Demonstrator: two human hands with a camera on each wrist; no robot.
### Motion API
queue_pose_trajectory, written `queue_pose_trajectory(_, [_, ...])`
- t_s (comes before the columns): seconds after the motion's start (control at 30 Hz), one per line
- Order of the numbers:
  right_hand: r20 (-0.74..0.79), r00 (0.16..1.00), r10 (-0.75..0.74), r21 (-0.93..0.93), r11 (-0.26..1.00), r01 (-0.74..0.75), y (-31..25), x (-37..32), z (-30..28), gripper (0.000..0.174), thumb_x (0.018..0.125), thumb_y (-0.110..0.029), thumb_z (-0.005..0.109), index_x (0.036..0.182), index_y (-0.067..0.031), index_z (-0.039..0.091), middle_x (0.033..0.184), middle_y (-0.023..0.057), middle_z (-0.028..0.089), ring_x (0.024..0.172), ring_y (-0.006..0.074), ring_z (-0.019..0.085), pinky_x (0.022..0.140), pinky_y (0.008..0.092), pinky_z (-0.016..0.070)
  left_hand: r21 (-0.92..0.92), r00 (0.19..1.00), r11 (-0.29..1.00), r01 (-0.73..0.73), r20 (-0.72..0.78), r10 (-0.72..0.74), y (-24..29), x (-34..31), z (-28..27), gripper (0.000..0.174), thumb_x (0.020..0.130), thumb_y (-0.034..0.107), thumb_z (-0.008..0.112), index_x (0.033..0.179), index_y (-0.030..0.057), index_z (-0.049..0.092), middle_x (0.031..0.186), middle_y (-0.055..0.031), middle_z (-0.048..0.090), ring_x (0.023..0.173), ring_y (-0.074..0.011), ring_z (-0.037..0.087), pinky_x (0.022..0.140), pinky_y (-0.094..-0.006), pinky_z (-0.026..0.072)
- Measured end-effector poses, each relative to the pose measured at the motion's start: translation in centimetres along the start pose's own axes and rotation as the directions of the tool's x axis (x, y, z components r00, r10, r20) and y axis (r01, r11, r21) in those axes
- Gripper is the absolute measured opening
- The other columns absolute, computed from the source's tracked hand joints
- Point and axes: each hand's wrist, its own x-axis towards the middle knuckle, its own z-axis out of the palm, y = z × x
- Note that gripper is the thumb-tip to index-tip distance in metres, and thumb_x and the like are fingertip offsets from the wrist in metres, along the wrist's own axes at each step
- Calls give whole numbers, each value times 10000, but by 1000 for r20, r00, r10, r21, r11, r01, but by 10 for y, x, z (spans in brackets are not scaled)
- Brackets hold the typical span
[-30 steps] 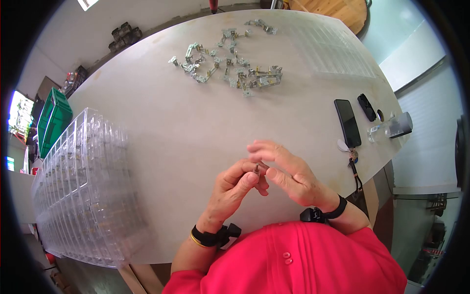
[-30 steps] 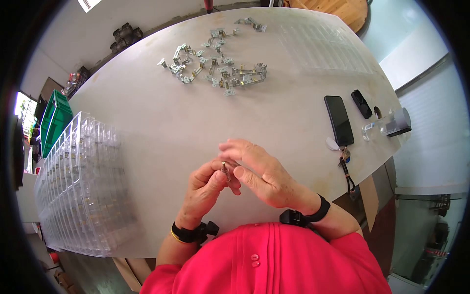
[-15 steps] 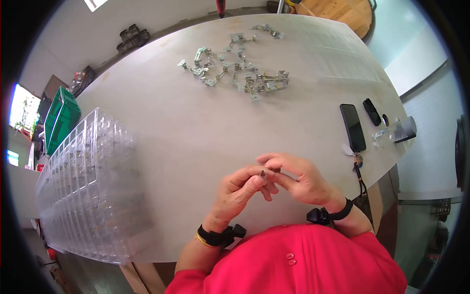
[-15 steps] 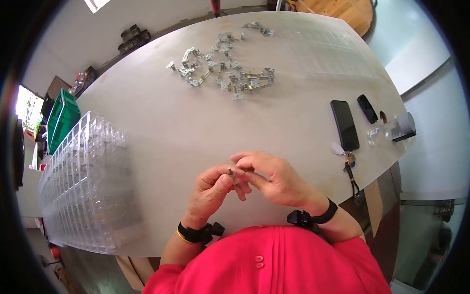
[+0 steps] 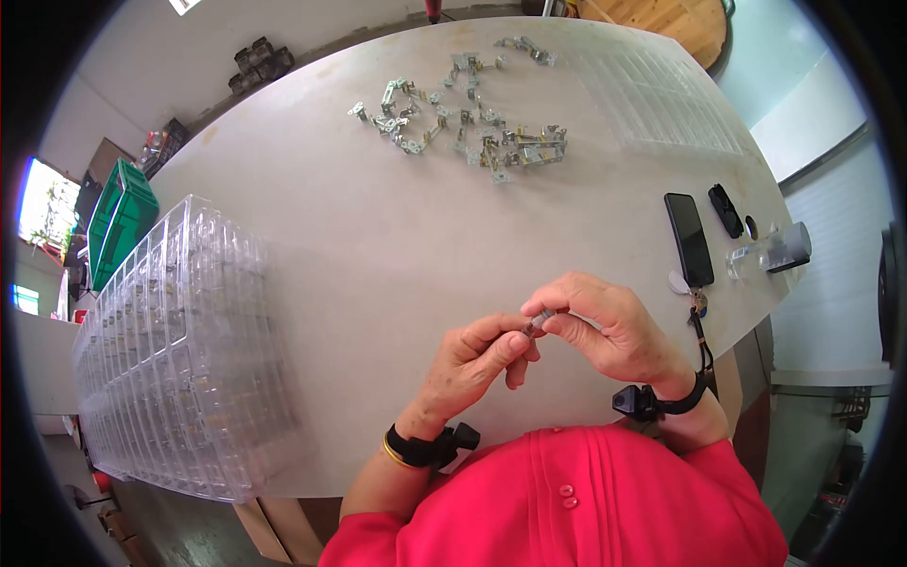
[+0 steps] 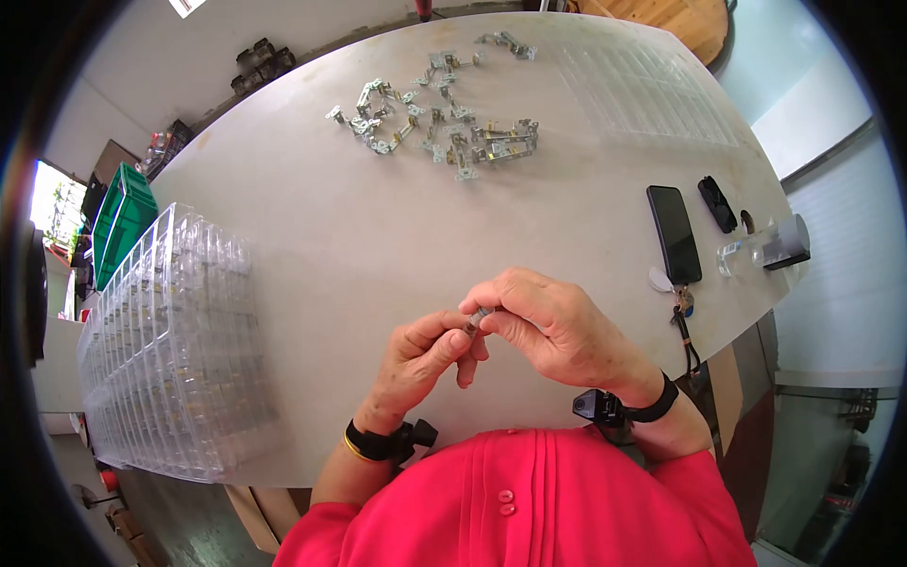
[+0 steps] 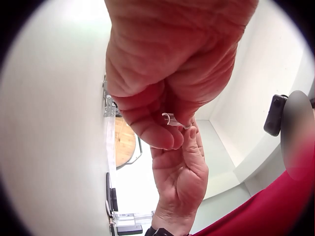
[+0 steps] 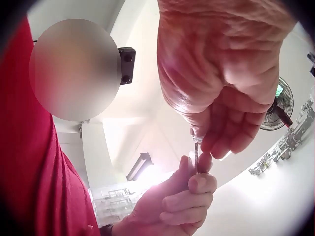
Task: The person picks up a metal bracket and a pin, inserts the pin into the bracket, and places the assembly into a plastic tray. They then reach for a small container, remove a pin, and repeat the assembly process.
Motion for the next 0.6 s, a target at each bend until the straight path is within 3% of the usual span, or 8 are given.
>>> queue_pose_trajectory(0.1, [-11,997,-73,-8,997,73,3,1,3,189,902,14,647,1084,-35,658,945,94,639,878,247,651,746,330,534,13,1000,1000,13,-10,-13,-1,-1,0,227,1046,174,541,1134,-3,653,868,-41,667,636,-86,584,575,-250,500])
queue_pose_trajectory(0.2, [-4,998,-56,-4,998,56,3,1,2,194,893,15,661,1079,-38,664,949,93,645,883,244,650,742,335,536,13,1000,1000,14,-4,-14,-2,0,-1,221,1041,172,552,1133,-3,650,878,-74,679,631,-110,596,575,-262,491])
queue_pose_trajectory(0.43, [28,997,-68,-1,998,68,7,0,-3,239,852,33,699,1082,-32,685,968,95,654,889,235,651,749,325,539,41,998,997,63,3,-63,-2,0,0,214,1039,168,556,1109,-5,661,861,-64,678,623,-106,591,576,-259,490])
queue_pose_trajectory(0.5, [57,996,-61,25,998,60,6,0,-4,243,840,34,711,1072,-38,699,953,91,661,890,237,652,747,324,539,49,995,994,95,-12,-94,0,1,1,202,1028,181,581,1035,-1,667,792,-10,650,618,-73,566,564,-240,480])
queue_pose_trajectory(0.6, [91,995,-34,44,999,30,8,-2,-6,255,828,39,720,1068,-48,708,957,88,673,889,240,655,749,333,536,2,992,992,128,-12,-128,1,1,4,178,1028,149,570,1003,3,668,805,-16,651,612,-75,569,559,-243,476])
